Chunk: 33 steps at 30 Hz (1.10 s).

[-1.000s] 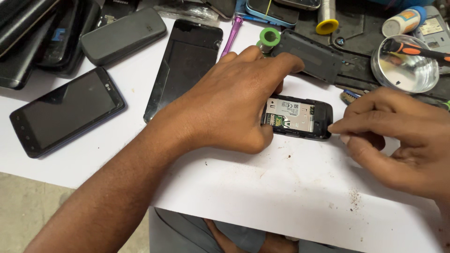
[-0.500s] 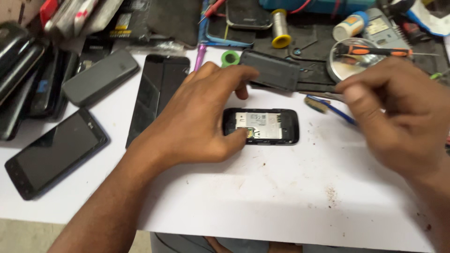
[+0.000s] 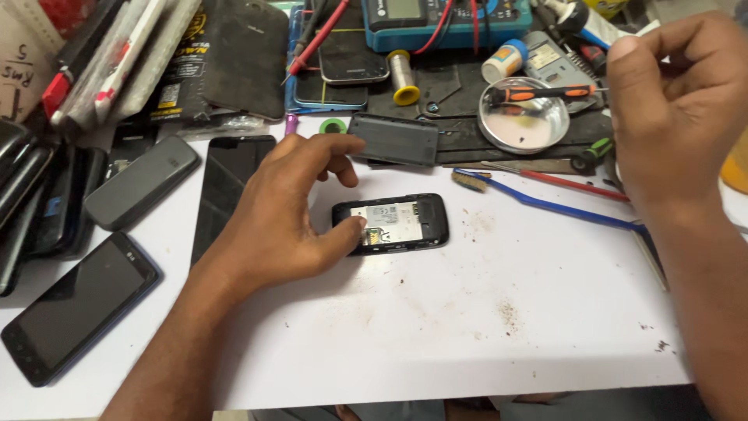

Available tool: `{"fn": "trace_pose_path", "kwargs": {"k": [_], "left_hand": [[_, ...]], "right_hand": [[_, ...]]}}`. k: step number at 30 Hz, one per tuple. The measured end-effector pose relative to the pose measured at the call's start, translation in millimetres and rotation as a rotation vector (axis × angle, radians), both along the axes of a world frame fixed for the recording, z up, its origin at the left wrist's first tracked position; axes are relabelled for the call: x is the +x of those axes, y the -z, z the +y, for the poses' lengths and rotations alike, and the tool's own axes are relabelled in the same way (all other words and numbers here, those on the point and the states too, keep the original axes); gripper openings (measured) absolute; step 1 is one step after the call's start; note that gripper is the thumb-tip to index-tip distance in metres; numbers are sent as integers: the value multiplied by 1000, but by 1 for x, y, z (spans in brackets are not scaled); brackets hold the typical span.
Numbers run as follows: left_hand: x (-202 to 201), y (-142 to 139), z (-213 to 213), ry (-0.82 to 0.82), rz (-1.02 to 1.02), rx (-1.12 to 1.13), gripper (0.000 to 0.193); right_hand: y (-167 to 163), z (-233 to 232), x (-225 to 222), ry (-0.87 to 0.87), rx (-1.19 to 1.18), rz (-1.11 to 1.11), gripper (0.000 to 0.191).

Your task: The person removes the back cover from a mobile phone and brushes the inside of the cover and chassis with a toothbrush. They then pry the screen assembly away from the housing, separate the front frame, and press the phone parts back together on the workbench.

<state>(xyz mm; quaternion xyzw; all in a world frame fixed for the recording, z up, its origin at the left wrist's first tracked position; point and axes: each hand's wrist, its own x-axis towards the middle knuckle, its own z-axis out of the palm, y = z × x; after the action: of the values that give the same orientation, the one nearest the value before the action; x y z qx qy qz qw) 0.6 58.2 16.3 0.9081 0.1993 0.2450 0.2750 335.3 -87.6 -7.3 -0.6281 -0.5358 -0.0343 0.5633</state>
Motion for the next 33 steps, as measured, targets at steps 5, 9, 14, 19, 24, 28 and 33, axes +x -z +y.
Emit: {"fn": "trace_pose_path", "kwargs": {"k": [5, 9, 14, 19, 24, 28, 33], "left_hand": [[0, 3, 4, -4, -40, -5, 63], [0, 5, 6, -13, -28, -7, 64], [0, 4, 7, -18, -7, 7, 63], [2, 6, 5, -30, 23, -38, 64], [2, 6, 5, -14, 6, -20, 67], [1, 6, 5, -22, 14, -23, 66], [2, 6, 5, -31, 21, -25, 68]], "right_hand": [[-1, 0, 12, -25, 126, 230, 18], [-9, 2, 25, 46, 177, 304, 22], [-19, -1, 40, 32, -65, 152, 23], [-21, -1, 42, 49, -400, -621, 21], [-15, 16, 39, 93, -555, -727, 30], [-25, 5, 49, 13, -383, -535, 28], [-37, -18, 59, 54, -458, -442, 21]]}}
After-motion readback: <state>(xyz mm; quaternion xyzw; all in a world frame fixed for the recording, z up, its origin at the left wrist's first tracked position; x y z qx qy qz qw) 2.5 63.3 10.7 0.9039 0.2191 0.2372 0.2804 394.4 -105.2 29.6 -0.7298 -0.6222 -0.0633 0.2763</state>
